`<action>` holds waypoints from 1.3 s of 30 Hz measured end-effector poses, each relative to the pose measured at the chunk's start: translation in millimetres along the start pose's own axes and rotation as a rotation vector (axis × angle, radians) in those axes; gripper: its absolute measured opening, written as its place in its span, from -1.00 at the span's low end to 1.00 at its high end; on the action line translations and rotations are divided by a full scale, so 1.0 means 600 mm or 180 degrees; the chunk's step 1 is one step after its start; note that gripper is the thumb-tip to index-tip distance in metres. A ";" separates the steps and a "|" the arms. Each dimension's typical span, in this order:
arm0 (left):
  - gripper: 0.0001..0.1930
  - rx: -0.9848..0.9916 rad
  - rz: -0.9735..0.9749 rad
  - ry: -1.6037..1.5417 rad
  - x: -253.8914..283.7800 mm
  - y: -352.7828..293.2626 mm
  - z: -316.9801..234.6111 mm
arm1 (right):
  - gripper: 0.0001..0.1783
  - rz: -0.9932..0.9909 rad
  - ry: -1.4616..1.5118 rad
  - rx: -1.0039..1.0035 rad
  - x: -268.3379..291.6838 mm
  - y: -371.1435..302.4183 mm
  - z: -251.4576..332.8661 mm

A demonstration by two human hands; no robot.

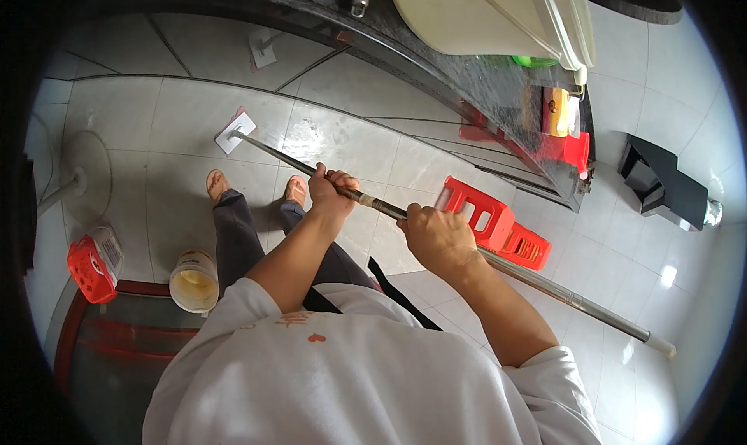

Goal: The recorder is seen assembling a floor mop in a kitchen area.

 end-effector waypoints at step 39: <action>-0.90 -0.0569 0.1853 0.0846 0.023 -0.116 0.014 | -0.90 -0.1408 -0.0811 0.1214 0.047 0.012 0.029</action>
Point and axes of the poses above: each hand's wrist, its own y-axis towards the middle knuckle, its own x-axis out of the back of the hand, z = x × y, the point moved 3 cm from there along y, towards the middle knuckle, and after that the axes turned 14 degrees about -z, right-handed, at the moved point
